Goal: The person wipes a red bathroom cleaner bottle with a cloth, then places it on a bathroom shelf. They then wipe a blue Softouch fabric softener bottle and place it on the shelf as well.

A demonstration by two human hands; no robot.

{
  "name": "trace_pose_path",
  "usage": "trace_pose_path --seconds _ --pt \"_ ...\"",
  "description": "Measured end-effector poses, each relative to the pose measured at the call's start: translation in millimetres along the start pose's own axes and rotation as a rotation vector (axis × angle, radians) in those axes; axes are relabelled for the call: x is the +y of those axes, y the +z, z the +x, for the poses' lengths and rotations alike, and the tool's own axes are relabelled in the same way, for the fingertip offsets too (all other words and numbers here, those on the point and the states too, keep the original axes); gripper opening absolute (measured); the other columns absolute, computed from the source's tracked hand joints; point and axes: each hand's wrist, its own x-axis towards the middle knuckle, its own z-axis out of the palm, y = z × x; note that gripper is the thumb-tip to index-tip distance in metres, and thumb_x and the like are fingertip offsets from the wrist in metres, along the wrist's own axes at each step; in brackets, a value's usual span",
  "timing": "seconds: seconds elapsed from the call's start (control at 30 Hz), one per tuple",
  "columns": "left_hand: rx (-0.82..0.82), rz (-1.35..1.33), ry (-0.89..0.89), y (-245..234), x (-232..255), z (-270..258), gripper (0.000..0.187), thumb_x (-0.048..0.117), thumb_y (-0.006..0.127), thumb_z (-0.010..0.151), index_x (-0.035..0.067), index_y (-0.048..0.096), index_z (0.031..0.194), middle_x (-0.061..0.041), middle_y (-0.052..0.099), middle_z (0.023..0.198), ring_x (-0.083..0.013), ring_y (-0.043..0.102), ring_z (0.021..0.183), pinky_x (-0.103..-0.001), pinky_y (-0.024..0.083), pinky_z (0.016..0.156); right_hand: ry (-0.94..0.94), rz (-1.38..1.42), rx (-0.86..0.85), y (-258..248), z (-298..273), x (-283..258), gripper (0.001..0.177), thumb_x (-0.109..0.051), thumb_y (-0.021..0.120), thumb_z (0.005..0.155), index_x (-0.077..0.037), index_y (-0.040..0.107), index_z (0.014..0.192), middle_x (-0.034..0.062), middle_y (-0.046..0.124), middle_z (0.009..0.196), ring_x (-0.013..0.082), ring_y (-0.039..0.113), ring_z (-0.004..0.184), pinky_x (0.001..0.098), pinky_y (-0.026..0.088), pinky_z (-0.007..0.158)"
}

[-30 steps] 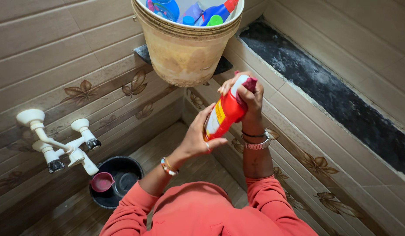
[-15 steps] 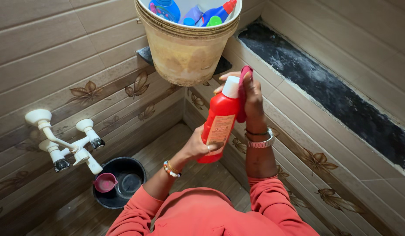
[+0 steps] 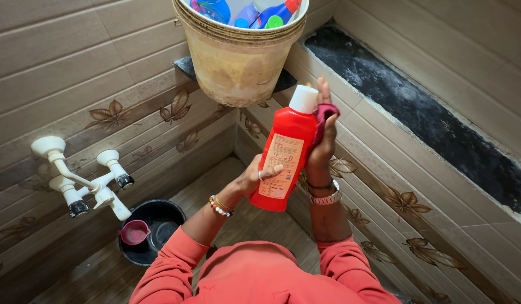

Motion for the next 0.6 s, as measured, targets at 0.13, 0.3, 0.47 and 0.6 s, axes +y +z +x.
trace_pose_path --seconds 0.13,0.3,0.47,0.6 --pt "0.060 -0.045 0.037 -5.1 -6.4 2.2 0.061 0.042 0.063 0.100 -0.009 0.054 0.133 -0.019 0.072 0.111 -0.0265 0.074 0.094 -0.041 0.062 0.085 0.095 -0.249 -0.090 8.5 -20.3 -4.4 0.086 -0.046 0.050 0.110 -0.006 0.001 0.169 0.0141 0.010 0.179 0.0279 0.016 0.165 0.0430 0.017 0.136" --pt "0.118 -0.045 0.097 -18.3 -14.8 5.6 0.066 0.049 0.051 0.108 -0.009 0.053 0.140 -0.020 0.070 0.118 -0.0259 0.072 0.102 -0.042 0.061 0.089 0.043 -0.591 -0.159 13.2 -40.3 -4.1 0.081 -0.026 0.049 0.107 -0.008 0.003 0.171 0.0129 0.004 0.181 0.0254 0.009 0.169 0.0409 0.012 0.138" --pt "0.149 -0.181 0.066 -24.6 -24.5 7.5 0.069 0.053 0.039 0.108 0.001 0.040 0.154 -0.016 0.059 0.141 -0.0229 0.064 0.121 -0.040 0.055 0.102 -0.150 -0.658 -0.062 8.0 -66.5 14.3 0.065 -0.008 0.056 0.110 -0.012 0.018 0.164 0.0137 0.009 0.180 0.0261 0.022 0.163 0.0398 0.025 0.135" --pt "0.150 -0.306 -0.007 -24.0 -27.3 9.9 0.071 0.054 0.034 0.108 0.002 0.038 0.157 -0.016 0.056 0.147 -0.0240 0.062 0.127 -0.041 0.052 0.108 -0.198 -0.664 0.195 -1.7 -73.7 27.2 0.021 -0.005 0.062 0.113 -0.005 0.059 0.134 0.0217 0.039 0.168 0.0307 0.043 0.156 0.0401 0.036 0.131"
